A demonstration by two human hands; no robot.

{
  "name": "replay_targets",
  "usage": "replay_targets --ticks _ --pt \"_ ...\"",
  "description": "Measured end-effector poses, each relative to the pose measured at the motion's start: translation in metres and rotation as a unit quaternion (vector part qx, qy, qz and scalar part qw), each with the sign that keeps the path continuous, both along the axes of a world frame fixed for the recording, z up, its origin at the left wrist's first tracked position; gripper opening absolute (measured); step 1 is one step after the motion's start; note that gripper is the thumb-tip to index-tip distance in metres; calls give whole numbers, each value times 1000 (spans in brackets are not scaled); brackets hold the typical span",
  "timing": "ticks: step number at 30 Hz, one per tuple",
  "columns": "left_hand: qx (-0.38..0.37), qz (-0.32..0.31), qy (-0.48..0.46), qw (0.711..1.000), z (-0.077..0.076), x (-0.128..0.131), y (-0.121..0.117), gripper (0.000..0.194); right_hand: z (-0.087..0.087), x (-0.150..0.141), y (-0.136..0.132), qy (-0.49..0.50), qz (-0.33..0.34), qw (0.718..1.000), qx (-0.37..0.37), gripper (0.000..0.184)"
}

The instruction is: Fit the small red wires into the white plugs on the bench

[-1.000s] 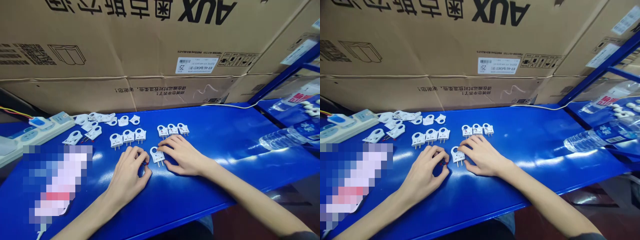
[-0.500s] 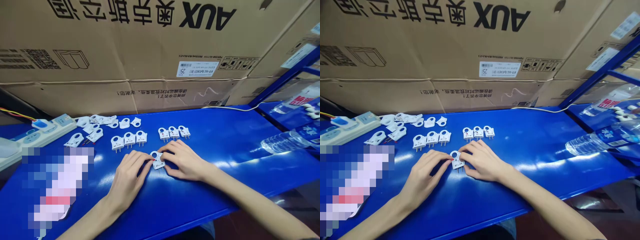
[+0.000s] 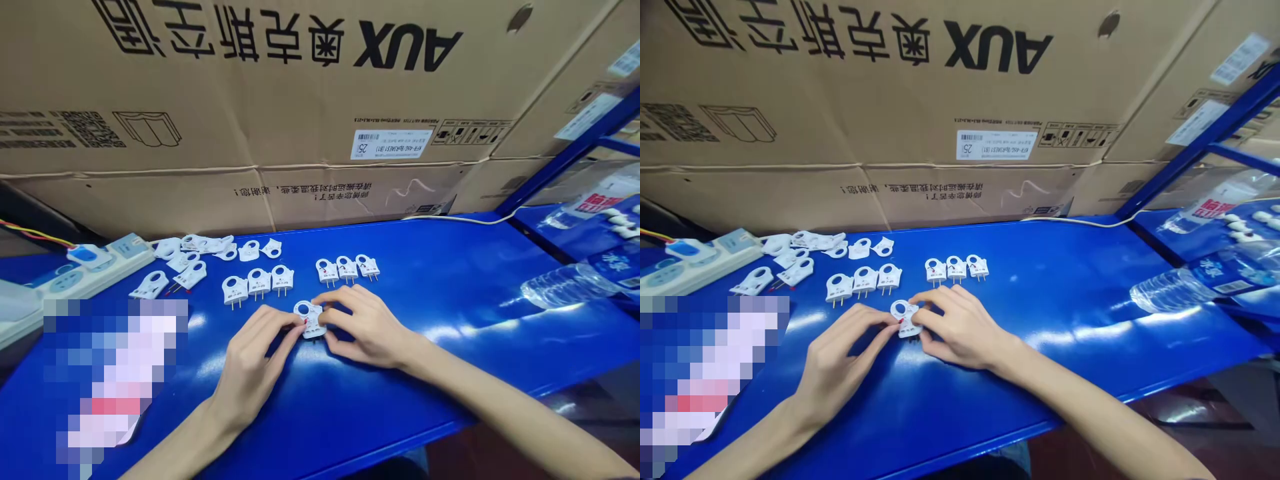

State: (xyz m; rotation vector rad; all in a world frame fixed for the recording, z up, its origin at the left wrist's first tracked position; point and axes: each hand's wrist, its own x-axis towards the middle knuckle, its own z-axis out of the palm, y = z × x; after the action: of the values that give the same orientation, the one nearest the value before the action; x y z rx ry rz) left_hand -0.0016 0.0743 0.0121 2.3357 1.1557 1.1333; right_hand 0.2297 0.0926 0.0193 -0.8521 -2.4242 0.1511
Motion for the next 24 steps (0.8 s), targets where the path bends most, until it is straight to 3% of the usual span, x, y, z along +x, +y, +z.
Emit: replay_targets --ticks 14,24 --pt "19 19 -17 999 4 0 3 7 0 -4 -2 50 8 999 4 11" --pt "-2 72 21 997 2 -2 -1 29 -3 -6 3 110 -49 992 -45 11"
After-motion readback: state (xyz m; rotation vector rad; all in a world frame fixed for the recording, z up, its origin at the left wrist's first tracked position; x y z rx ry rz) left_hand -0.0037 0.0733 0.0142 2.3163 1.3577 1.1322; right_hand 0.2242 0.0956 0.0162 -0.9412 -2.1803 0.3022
